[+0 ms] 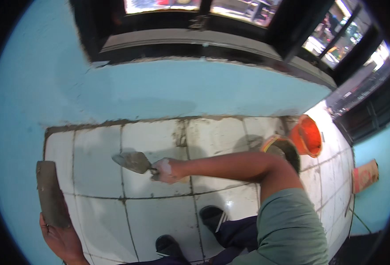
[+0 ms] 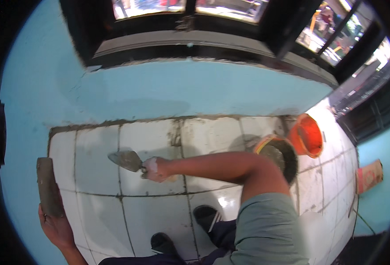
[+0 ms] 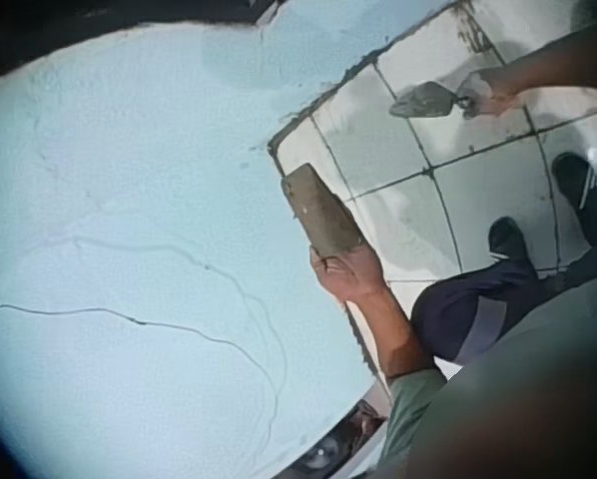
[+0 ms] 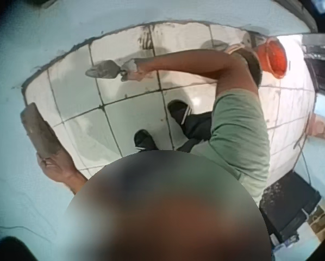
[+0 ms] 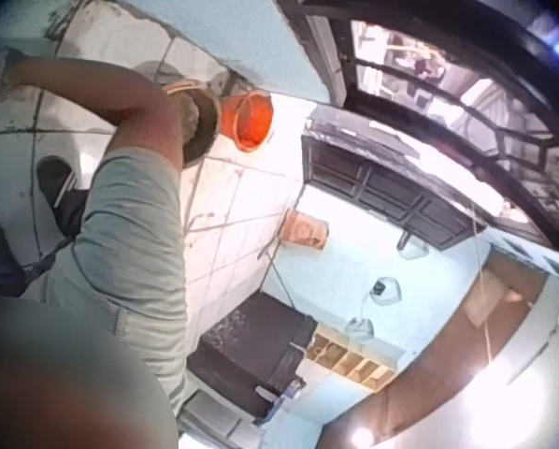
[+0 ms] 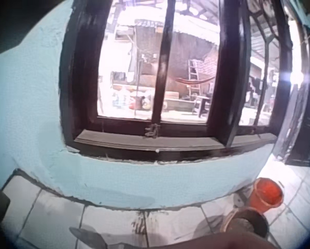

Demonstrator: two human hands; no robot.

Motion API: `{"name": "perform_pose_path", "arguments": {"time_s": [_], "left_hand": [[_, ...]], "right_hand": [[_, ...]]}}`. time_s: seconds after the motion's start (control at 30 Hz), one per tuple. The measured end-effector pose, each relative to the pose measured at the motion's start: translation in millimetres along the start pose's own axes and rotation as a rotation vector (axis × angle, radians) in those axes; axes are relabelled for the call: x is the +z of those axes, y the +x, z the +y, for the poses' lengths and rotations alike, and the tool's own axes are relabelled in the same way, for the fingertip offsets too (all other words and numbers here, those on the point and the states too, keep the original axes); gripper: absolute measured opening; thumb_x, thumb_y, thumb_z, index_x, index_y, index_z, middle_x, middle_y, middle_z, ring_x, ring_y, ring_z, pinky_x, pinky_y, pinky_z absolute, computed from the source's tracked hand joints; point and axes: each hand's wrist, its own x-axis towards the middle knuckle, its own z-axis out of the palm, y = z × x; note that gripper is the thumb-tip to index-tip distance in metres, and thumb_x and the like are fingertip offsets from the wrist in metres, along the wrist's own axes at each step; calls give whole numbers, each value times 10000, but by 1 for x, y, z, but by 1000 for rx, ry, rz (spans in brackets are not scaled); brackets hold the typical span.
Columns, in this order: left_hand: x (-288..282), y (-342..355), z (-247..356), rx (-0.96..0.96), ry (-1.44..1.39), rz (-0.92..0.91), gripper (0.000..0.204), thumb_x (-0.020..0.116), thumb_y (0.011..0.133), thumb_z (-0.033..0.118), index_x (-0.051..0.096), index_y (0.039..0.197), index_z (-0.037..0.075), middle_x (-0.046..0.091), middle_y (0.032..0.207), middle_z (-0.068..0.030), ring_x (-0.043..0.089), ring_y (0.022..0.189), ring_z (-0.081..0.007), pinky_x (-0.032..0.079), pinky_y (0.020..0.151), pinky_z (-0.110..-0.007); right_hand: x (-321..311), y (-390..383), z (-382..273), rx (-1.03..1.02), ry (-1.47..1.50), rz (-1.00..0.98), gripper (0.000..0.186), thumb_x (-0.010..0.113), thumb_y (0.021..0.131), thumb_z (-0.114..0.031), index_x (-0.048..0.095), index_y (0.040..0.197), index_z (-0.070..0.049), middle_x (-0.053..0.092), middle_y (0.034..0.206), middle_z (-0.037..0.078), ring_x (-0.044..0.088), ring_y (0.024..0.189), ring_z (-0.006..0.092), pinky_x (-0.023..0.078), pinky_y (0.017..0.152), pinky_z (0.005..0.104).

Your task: Applying grout or mortar to the joints of floor tiles using a trowel and a small rectangular tool.

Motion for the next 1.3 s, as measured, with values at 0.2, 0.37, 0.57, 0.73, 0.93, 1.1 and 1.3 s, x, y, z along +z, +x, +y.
{"name": "perform_pose_path", "arguments": {"time_s": [0.2,0.37,0.57,0.73,0.93,1.1,1.3], "left_hand": [[-39,21,-19,19,32,-42,367,368,1078,90,394,1374,-125,441,1486,-251,506,1327,-299,408,1166,-402],[26,11,-21,-269,-535,73,497,277,1097,192,294,1492,-109,333,1553,-281,358,1433,-390,265,1250,-485],[74,-2,-43,-215,-326,277,475,291,1097,175,314,1479,-107,344,1547,-274,375,1421,-387,283,1244,-494],[30,3,-58,-207,-64,145,414,321,1097,149,373,1438,-79,429,1495,-232,487,1328,-344,384,1196,-461],[33,-12,-41,-239,-82,250,383,330,1102,154,377,1413,-63,452,1475,-222,509,1312,-310,422,1169,-443],[-21,6,-53,-179,17,-15,407,319,1104,171,379,1414,-85,448,1488,-210,501,1323,-318,405,1176,-432],[49,-21,-41,-208,-144,-40,470,339,1083,200,375,1439,-104,454,1492,-227,488,1338,-334,357,1190,-457]], "right_hand": [[-217,-254,-49,632,-153,-112,476,713,855,-329,648,1221,-32,709,1092,207,678,1018,376,540,879,455],[-290,-470,-76,1251,-670,344,170,710,770,-220,725,912,-126,719,895,138,681,854,364,545,734,468],[-249,-647,66,1772,-1100,-59,176,604,869,-192,759,923,-130,753,900,105,735,848,259,555,756,395],[-183,-651,145,1939,-862,-93,202,596,915,-218,763,1023,-182,760,1062,53,731,1011,210,555,867,346],[-254,-621,65,1885,-863,39,185,619,863,-167,746,985,-112,747,1012,135,730,958,289,580,813,391],[-254,-617,-5,1831,-906,334,185,627,885,-203,706,1036,-131,714,1053,157,704,972,325,568,836,449],[-118,-660,8,1757,-820,412,110,622,883,-188,683,937,-113,656,976,170,669,898,403,536,779,535]]}}
